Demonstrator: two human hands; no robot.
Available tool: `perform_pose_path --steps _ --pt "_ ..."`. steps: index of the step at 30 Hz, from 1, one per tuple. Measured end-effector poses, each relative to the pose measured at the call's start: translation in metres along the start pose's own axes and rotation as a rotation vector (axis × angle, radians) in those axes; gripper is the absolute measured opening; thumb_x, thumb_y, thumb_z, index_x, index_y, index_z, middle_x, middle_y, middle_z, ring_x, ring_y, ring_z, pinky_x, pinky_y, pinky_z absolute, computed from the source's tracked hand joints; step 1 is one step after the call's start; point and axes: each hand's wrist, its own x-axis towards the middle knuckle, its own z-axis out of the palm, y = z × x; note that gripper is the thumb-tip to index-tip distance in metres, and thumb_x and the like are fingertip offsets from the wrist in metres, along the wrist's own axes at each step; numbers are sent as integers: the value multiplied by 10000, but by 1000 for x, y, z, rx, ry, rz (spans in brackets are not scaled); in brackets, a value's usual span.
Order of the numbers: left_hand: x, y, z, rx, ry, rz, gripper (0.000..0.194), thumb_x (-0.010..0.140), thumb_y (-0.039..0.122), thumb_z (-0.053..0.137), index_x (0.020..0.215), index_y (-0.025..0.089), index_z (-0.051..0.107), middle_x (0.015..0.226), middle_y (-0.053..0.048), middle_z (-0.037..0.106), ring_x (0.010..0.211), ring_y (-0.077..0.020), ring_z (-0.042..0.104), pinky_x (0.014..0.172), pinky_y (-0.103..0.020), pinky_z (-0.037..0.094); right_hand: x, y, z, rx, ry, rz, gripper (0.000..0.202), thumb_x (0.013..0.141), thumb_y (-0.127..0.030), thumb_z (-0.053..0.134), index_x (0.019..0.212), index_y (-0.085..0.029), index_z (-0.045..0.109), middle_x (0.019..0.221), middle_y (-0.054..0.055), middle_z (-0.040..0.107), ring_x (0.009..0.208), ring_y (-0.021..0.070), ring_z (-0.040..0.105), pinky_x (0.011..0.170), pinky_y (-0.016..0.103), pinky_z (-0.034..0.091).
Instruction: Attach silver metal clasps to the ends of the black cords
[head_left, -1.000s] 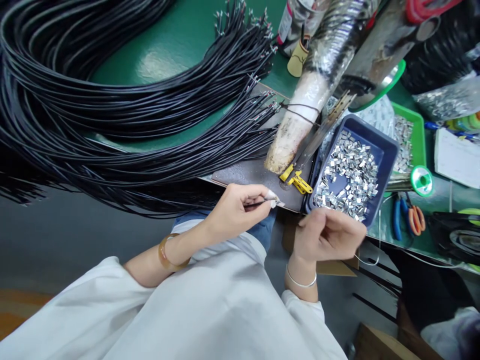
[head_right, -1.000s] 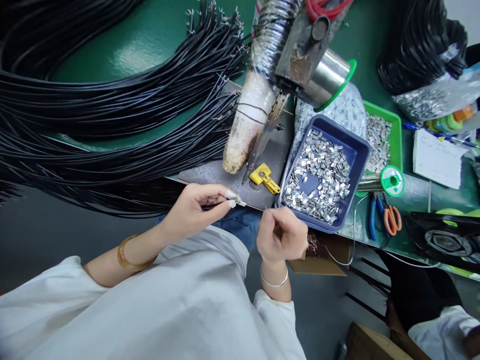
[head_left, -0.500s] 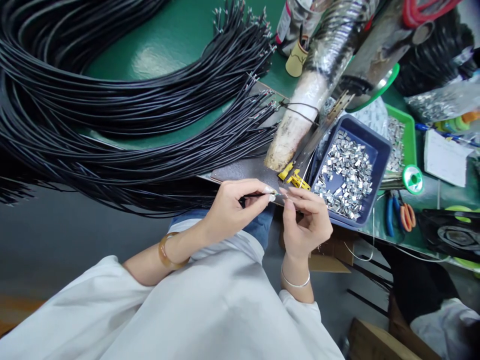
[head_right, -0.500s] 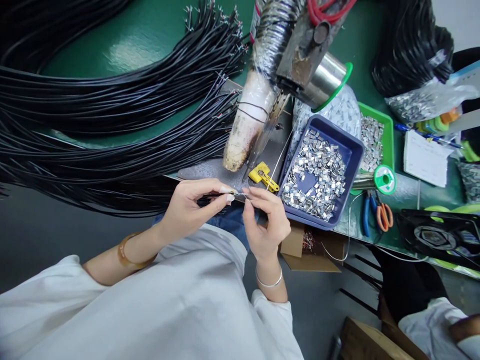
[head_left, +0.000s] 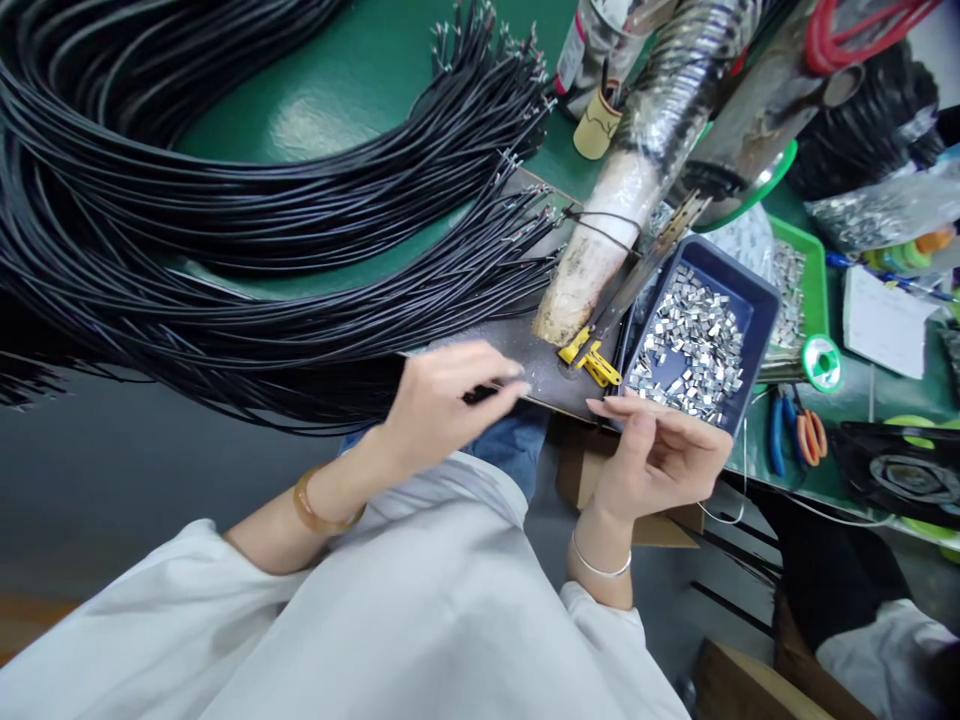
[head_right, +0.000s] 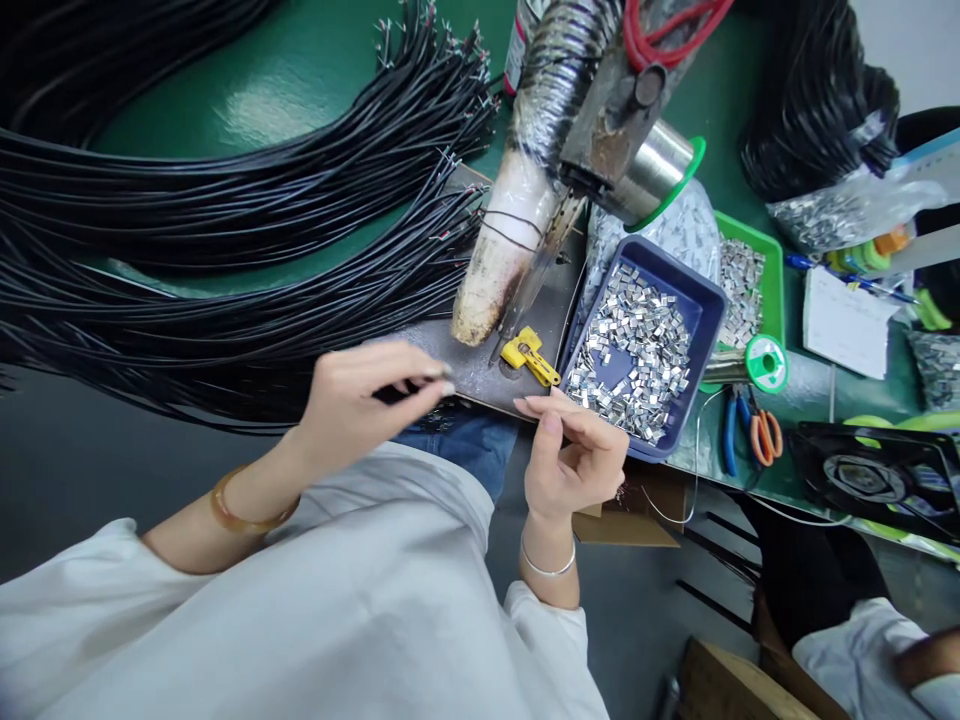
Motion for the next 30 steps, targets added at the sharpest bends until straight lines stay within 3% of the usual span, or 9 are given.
perform_pose_path --steps 3,7,11,14,17,21,23,25,30 --pt "16 -21 -3 394 158 -6 139 915 227 656 977 169 766 951 -95 743 910 -240 679 828 -368 513 5 -4 -2 -118 78 -96 105 925 -276 680 941 -251 579 594 -100 556 384 98 543 314 246 416" --pt "37 -48 -5 315 262 -78 89 897 209 666 877 184 749 869 -54 708 833 -204 655 763 -345 484 16 -18 -13 -200 218 -304 128 912 -352 687 959 -297 582 561 -102 439 317 80 342 310 292 301" --pt "45 -55 -10 -167 530 -189 118 865 307 771 874 206 710 769 18 688 655 -100 617 595 -267 456 30 -19 -38 -375 -26 55 182 923 -322 661 1072 -251 584 660 -62 612 451 133 600 442 287 491" --pt "42 -45 -17 -530 638 -227 249 815 388 836 849 210 665 697 58 675 519 -39 567 439 -222 374 45 2 -57 -570 -201 261 193 886 -387 682 889 -218 589 731 -3 674 596 173 686 624 329 570" --pt "33 -24 -24 -824 448 -249 324 756 438 870 830 197 666 791 29 743 402 -15 494 333 -208 299 62 29 -62 -744 -273 240 170 846 -357 669 791 -223 580 710 0 642 632 175 634 676 338 523" --pt "16 7 -24 -1030 -397 -387 238 780 363 840 828 146 755 662 -32 729 416 -74 545 395 -217 429 76 47 -51 -825 -466 172 146 835 -328 614 744 -222 572 799 26 640 697 169 572 680 317 454" --pt "8 15 -17 -1069 -652 -431 185 787 291 820 839 120 772 569 -20 669 471 -90 570 482 -221 479 78 49 -44 -893 -540 133 122 822 -274 588 722 -220 543 801 21 621 678 155 524 681 311 404" --pt "3 17 -6 -1119 -653 -516 211 799 315 795 830 109 761 536 -5 627 462 -78 531 476 -207 452 78 49 -41 -973 -553 94 107 802 -210 561 714 -223 501 761 7 586 660 149 482 673 311 346" --pt "-3 10 14 -1096 -265 -709 256 795 355 777 801 117 684 528 35 584 401 -22 378 392 -164 265 78 44 -47 -982 -628 37 112 833 -201 534 746 -229 470 764 7 586 706 165 500 680 312 313"
